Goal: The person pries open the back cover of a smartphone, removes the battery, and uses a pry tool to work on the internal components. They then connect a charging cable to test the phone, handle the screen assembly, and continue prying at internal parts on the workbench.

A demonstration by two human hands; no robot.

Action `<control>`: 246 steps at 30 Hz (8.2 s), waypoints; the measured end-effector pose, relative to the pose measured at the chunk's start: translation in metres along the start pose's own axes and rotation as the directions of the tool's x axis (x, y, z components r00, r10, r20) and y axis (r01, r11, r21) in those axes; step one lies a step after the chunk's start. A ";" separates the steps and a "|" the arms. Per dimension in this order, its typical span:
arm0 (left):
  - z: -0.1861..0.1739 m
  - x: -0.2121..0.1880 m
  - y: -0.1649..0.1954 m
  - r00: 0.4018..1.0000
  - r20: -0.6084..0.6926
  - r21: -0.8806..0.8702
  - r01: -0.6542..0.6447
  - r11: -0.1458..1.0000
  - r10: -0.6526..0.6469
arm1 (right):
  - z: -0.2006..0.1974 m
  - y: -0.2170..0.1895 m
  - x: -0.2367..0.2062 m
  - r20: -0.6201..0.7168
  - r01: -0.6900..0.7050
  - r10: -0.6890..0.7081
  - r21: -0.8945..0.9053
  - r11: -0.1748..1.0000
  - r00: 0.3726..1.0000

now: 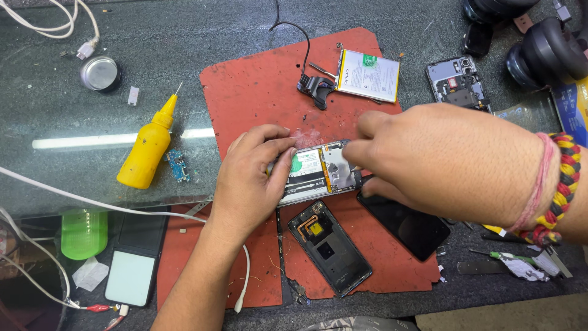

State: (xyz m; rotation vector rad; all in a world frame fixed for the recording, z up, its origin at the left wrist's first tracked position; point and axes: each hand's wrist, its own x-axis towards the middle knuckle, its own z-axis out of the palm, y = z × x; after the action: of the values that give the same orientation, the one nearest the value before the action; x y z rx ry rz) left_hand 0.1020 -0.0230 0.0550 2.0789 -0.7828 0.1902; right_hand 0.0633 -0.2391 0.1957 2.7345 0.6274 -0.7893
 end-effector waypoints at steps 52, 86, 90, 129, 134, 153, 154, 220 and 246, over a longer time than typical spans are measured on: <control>-0.009 -0.001 -0.005 0.990 0.031 -0.308 0.143 0.941 -0.140 | -0.012 0.002 0.011 -0.033 0.058 -0.058 -0.007 0.998 0.998; 0.008 -0.001 -0.007 0.986 -0.136 -0.047 0.086 0.995 -0.091 | -0.008 0.008 0.040 -0.645 0.333 -0.284 -0.048 0.942 0.710; 0.010 -0.001 -0.009 0.986 -0.153 -0.015 0.065 0.998 -0.067 | -0.001 0.014 0.024 -0.685 0.253 -0.223 -0.059 0.966 0.693; 0.000 -0.004 -0.002 0.998 -0.067 -0.020 -0.017 1.000 0.016 | 0.077 -0.017 0.022 -0.606 0.151 0.067 0.301 0.942 0.793; 0.000 -0.005 -0.003 0.997 -0.074 -0.020 -0.030 0.999 0.028 | 0.068 -0.007 0.022 -0.585 0.153 0.080 0.338 0.929 0.807; 0.000 -0.005 -0.002 0.997 -0.073 -0.029 -0.026 0.999 0.024 | 0.059 -0.004 0.021 -0.482 0.125 -0.039 0.148 0.981 0.875; 0.000 -0.005 -0.002 0.997 -0.073 -0.027 -0.028 0.999 0.026 | 0.057 -0.005 0.022 -0.471 0.120 -0.039 0.143 0.982 0.881; -0.023 -0.001 -0.007 0.967 0.179 -0.032 -0.180 0.983 0.183 | 0.034 0.026 0.061 -0.331 0.399 -0.352 0.085 0.913 0.875; -0.031 0.000 -0.006 0.935 0.334 -0.112 -0.089 0.990 0.122 | 0.008 0.005 0.070 -0.072 0.308 -0.307 0.003 0.951 0.949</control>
State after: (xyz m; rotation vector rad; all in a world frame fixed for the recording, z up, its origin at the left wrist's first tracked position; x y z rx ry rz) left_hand 0.1101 0.0044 0.0696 2.0052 -1.0918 -0.1520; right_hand 0.1155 -0.2225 0.1506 2.7230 1.0871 -0.7650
